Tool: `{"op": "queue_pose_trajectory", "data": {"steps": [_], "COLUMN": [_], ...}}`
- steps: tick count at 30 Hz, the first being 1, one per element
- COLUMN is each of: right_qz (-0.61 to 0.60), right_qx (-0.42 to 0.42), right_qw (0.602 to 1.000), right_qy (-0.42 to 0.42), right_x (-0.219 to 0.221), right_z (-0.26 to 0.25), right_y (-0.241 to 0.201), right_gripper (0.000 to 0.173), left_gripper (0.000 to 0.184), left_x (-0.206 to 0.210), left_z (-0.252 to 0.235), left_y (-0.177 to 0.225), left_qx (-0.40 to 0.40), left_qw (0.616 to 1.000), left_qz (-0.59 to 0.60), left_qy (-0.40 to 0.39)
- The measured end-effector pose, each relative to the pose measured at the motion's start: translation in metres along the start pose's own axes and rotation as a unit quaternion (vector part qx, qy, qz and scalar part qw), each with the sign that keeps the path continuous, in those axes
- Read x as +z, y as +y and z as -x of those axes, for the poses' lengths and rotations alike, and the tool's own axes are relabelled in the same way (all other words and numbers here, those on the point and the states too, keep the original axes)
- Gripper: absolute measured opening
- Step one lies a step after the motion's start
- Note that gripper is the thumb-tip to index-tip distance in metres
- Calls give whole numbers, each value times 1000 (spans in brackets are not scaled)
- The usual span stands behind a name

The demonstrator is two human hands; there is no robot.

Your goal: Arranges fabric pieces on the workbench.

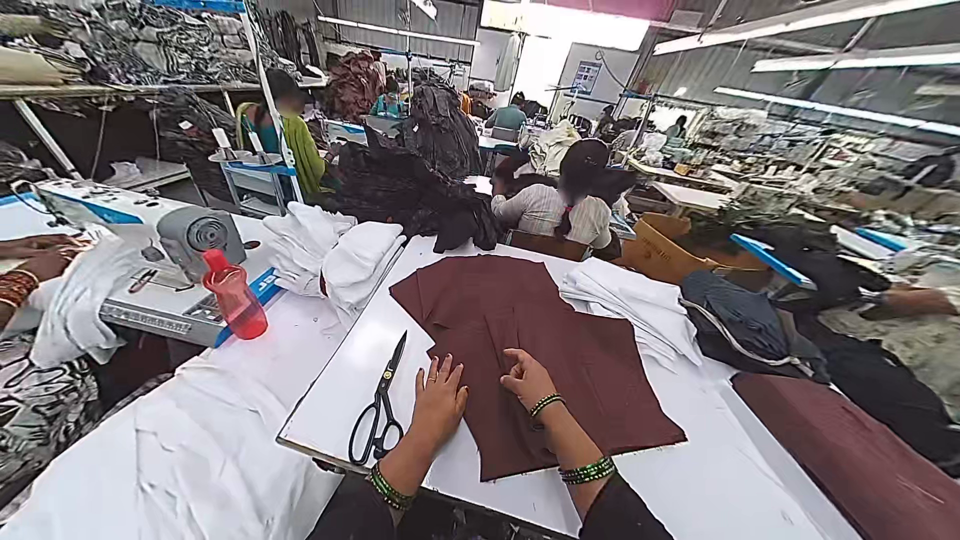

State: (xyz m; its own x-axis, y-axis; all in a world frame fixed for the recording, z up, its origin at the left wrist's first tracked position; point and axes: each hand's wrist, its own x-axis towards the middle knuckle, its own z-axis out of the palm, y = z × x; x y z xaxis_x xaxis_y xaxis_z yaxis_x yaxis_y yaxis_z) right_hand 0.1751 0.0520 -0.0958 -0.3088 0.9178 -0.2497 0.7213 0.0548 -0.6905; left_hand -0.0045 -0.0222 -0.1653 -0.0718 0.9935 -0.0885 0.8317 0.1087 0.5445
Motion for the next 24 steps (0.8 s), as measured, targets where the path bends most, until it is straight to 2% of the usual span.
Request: {"op": "queue_pose_trajectory", "data": {"steps": [3,5,6,8,10,12,15,20,23,24], "right_qz": [10,-21,-31,-34,-21,7,47,118,123,109], "right_qx": [-67,-112,-134,-160,-132,-74,-48,-188,-249,-260], "right_qw": [994,985,983,986,989,994,998,965,926,922], "right_qy": [-81,-126,-121,-37,68,84,-12,-140,-255,-264], "right_x": [26,38,40,36,27,20,29,72,65,58], "right_z": [12,22,28,36,35,30,31,74,94,98], "right_y": [-19,-23,-24,-21,-13,-3,5,15,9,8], "right_gripper": [52,44,39,31,30,37,48,46,46,44], "left_gripper": [51,53,53,57,63,66,63,56,58,58], "left_x": [3,3,3,1,2,2,0,2,0,0], "left_z": [1,1,1,2,2,3,-1,1,-1,-1], "left_y": [-5,-6,-6,-6,-5,-4,-4,-5,-4,-3], "left_qx": [11,11,11,9,10,13,19,23,23,22], "left_qw": [995,993,993,993,993,995,997,998,997,997], "left_qz": [69,85,87,89,87,70,44,46,47,46], "left_qy": [67,76,75,78,78,70,59,48,51,53]}}
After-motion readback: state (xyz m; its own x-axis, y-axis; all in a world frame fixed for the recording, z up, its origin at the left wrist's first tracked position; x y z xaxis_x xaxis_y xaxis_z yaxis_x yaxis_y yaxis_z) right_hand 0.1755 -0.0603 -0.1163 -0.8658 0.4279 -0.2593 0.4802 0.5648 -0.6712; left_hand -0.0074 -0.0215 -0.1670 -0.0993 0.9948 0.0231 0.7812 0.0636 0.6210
